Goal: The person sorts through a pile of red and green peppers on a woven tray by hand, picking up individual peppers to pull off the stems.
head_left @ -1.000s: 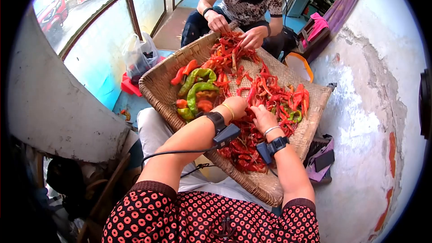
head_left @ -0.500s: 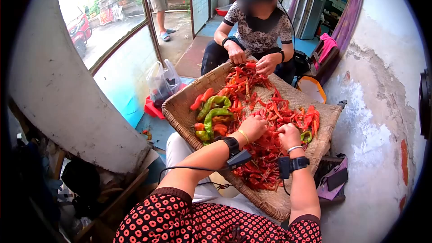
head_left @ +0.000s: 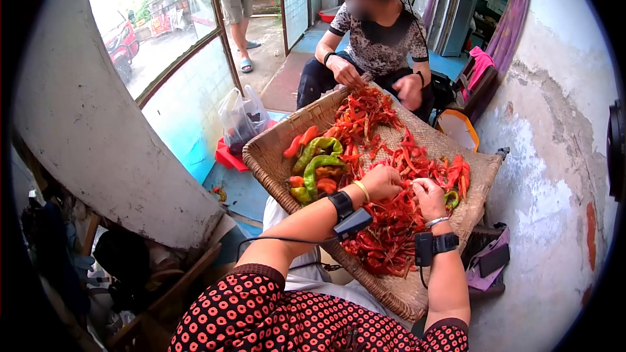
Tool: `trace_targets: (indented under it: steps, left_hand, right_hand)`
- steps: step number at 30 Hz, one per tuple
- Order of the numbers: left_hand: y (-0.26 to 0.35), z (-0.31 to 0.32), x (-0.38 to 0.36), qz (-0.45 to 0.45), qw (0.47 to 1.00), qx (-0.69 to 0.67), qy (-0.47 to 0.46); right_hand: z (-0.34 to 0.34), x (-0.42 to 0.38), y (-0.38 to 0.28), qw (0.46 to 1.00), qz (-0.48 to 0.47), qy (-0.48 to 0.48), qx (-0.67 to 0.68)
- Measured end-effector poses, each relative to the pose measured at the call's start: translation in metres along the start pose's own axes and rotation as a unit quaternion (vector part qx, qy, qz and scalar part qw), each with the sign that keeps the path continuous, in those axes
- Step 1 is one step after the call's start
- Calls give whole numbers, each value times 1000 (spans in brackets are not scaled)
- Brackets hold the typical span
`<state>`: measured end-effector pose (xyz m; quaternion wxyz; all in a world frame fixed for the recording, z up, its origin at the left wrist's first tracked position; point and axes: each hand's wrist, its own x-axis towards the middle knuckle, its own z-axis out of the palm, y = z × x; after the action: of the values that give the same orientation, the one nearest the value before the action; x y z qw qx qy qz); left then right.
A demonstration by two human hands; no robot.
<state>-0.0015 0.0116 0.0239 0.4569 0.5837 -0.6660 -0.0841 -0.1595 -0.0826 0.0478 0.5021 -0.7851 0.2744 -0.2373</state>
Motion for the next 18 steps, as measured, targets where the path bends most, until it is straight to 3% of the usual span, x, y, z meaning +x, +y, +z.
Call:
trace_targets:
  steps: [1,2,3,4,6,7,11,14,16,18]
  left_hand:
    - [-1,-5,1,-93,994,-47,-32]
    - [-3,-13,2,-186,976,-94,-64]
    - [-2,-19,2,-194,974,-110,-39]
    - [-3,-25,2,-199,960,-195,-13]
    - [-17,-29,3,-257,914,-312,37]
    - [-20,-34,3,-241,920,-304,51]
    - [-28,-45,-1,-297,906,-297,44]
    - [-34,-41,-5,-261,949,-131,-121]
    - [-29,-39,-2,-262,951,-113,-116]
    - [-14,-46,5,-302,945,-115,-56]
  right_hand:
    - [-2,2,8,1000,0,1,0]
    - [-3,6,23,996,-11,-16,-85]
    - [-3,6,28,985,-23,-33,-169]
    - [-1,5,31,985,-22,-33,-169]
    - [7,1,34,938,-49,-137,-314]
    - [11,0,33,917,-44,-183,-351]
    - [25,-12,18,876,-23,-177,-449]
    - [24,-10,29,858,-41,-220,-462]
    - [18,-9,31,854,-53,-243,-458]
    - [14,-6,32,850,-18,-277,-448]
